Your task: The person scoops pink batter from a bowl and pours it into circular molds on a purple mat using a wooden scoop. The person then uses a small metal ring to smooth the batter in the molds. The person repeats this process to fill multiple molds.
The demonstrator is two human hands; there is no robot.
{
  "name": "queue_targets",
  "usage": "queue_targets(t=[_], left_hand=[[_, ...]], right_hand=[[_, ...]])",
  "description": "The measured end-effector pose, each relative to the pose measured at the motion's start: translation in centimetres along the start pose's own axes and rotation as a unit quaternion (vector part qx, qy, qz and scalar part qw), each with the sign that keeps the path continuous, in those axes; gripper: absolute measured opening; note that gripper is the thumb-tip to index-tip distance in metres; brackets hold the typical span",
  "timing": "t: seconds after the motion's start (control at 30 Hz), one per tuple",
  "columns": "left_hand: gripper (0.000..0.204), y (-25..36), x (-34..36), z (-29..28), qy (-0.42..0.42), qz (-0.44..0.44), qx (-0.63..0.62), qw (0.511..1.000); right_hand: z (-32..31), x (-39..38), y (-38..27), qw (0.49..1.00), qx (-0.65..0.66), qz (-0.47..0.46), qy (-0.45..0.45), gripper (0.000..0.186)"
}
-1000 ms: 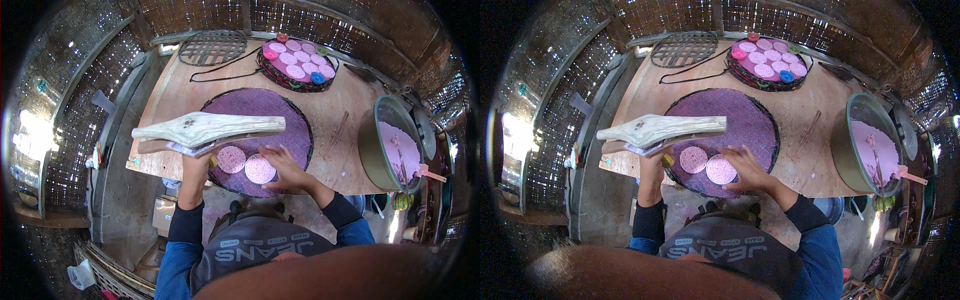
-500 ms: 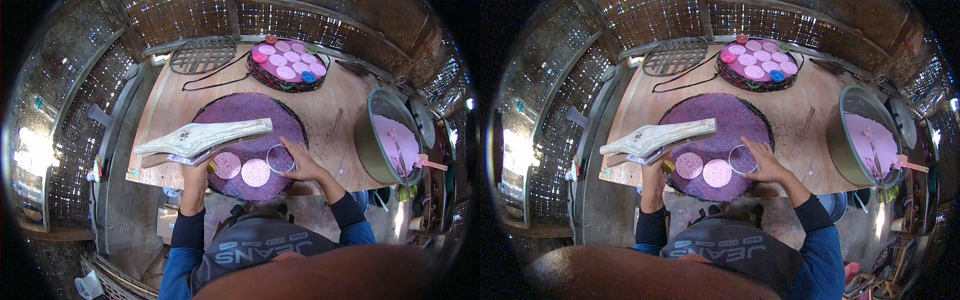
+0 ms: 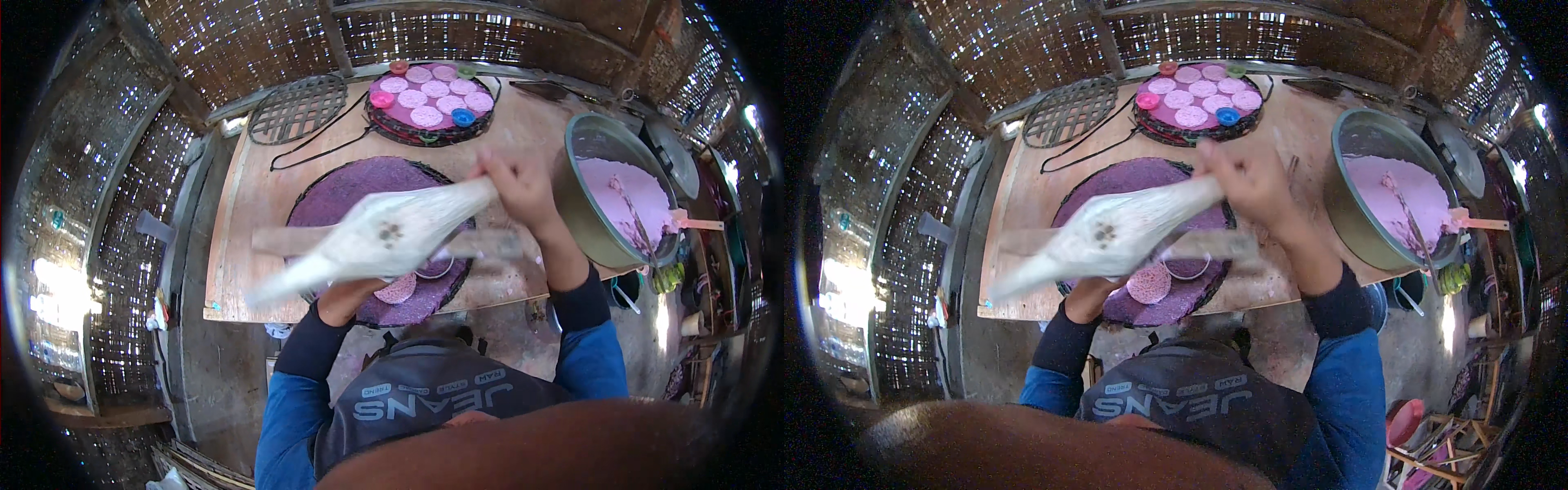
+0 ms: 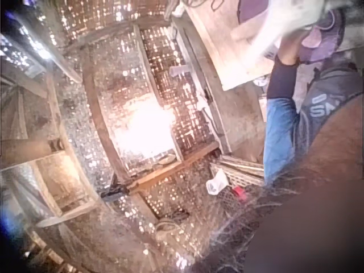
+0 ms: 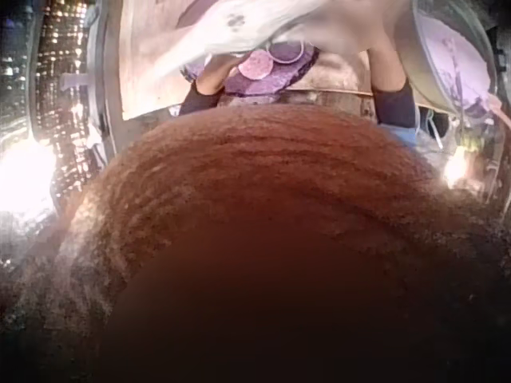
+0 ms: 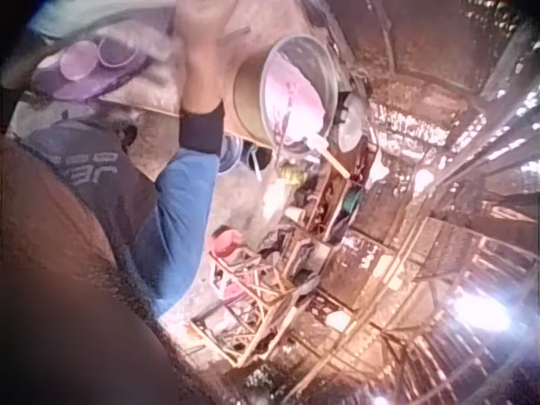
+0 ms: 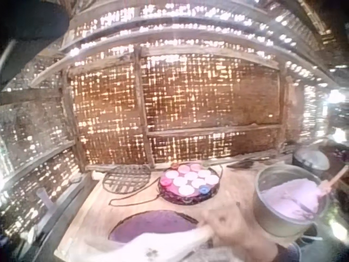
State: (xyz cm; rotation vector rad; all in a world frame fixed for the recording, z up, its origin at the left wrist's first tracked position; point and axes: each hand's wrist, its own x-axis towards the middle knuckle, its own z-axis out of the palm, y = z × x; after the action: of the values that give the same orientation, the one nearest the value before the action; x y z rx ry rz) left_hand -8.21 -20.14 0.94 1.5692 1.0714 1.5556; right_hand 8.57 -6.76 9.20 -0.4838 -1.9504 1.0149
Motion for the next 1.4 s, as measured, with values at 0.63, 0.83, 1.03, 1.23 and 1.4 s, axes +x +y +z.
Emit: queue_targets(t=[0.63, 0.83, 1.03, 1.23, 1.4], left_hand=[[0.038, 5.8, 7.5, 4.7, -0.404, -0.023, 0.349, 0.845], [0.033, 0.6, 7.5, 7.8, -0.321, 0.007, 0.043, 0.946], [0.028, 2.2, 13.5, 14.6, 0.063, 0.346, -0.024, 0.936], [0.025, 6.0, 14.7, 12.0, 0.195, 0.41, 0.097, 0.886], [0.026, 5.3, 13.8, 11.5, 0.179, 0.126, -0.083, 0.972]], right_hand=[[-10.7, -7.5, -8.7, 0.961, -0.192, -0.157, -0.125, 0.042], [-18.6, -7.2, -4.9, 0.843, 0.36, -0.198, 0.348, 0.006], [-12.4, -7.7, 3.5, 0.894, 0.132, -0.075, 0.422, 0.025], [-22.1, -14.3, 4.7, 0.816, -0.51, 0.156, 0.224, 0.027], [-26.6, -17.7, 5.1, 0.616, -0.73, 0.286, 0.077, 0.02]])
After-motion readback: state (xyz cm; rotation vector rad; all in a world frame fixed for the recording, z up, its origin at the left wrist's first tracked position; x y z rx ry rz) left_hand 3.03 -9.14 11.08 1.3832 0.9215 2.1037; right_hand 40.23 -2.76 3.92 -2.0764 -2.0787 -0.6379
